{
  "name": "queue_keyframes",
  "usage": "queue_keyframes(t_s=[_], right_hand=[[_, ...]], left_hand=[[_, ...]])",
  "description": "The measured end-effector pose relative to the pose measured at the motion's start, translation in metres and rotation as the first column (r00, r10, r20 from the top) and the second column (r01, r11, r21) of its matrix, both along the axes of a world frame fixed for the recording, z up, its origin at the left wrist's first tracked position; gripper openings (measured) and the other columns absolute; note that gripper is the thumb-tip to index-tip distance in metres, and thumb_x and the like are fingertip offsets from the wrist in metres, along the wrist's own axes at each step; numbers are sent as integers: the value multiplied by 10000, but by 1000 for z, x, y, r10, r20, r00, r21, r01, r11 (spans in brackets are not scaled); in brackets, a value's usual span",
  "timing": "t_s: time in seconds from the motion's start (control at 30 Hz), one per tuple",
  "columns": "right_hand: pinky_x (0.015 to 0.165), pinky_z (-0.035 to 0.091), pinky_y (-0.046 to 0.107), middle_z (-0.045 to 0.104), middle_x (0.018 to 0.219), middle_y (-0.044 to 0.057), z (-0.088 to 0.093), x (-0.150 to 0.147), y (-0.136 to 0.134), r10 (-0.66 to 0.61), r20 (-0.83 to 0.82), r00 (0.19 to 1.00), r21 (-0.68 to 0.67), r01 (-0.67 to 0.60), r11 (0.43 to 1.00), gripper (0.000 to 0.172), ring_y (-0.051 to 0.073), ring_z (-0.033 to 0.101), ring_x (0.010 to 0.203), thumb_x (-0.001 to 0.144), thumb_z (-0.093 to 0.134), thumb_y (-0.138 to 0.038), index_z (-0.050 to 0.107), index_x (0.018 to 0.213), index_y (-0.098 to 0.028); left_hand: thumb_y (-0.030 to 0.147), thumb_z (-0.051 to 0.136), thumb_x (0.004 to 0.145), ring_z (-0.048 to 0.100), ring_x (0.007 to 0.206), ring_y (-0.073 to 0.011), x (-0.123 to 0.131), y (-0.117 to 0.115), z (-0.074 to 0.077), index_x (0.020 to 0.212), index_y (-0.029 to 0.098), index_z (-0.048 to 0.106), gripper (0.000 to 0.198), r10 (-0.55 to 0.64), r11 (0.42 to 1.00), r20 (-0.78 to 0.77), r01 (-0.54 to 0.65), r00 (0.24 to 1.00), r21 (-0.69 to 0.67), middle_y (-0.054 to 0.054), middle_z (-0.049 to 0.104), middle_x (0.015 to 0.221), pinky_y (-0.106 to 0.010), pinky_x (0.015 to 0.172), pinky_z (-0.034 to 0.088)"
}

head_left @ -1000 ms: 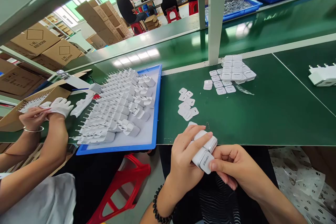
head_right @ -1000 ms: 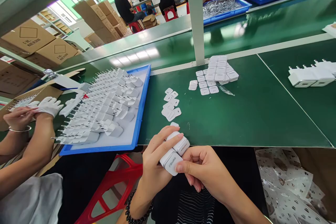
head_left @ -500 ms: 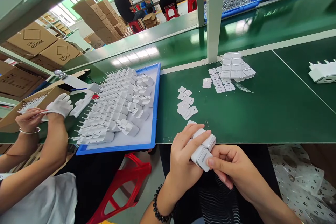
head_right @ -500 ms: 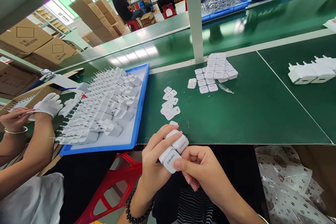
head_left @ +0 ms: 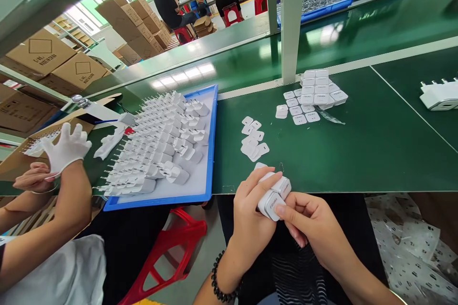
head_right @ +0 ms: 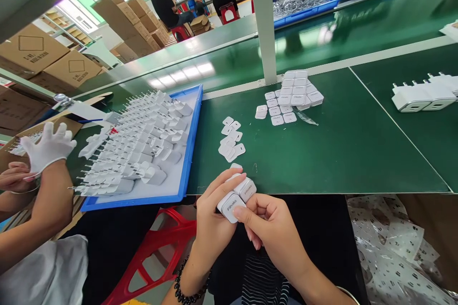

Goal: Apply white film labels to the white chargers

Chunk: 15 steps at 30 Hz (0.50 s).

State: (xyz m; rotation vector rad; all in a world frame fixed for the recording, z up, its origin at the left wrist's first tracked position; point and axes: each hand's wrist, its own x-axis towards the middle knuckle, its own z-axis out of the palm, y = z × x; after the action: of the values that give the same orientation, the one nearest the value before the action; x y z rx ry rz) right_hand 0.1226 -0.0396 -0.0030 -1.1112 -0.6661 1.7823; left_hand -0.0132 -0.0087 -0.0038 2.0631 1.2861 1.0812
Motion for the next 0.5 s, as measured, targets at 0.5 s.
queue_keyframes(t_s=[0.5], right_hand=[[815, 494, 280, 516, 1103, -7, -15, -25, -10, -567, 130, 813, 397, 482, 781, 431, 174, 534, 998, 766, 799, -249, 526, 1092, -319]], left_hand=[[27, 829, 643, 709, 1032, -189, 11, 1, 1, 1055, 291, 762, 494, 20, 906, 528, 208, 849, -369, -19, 746, 1137, -249, 836, 598]])
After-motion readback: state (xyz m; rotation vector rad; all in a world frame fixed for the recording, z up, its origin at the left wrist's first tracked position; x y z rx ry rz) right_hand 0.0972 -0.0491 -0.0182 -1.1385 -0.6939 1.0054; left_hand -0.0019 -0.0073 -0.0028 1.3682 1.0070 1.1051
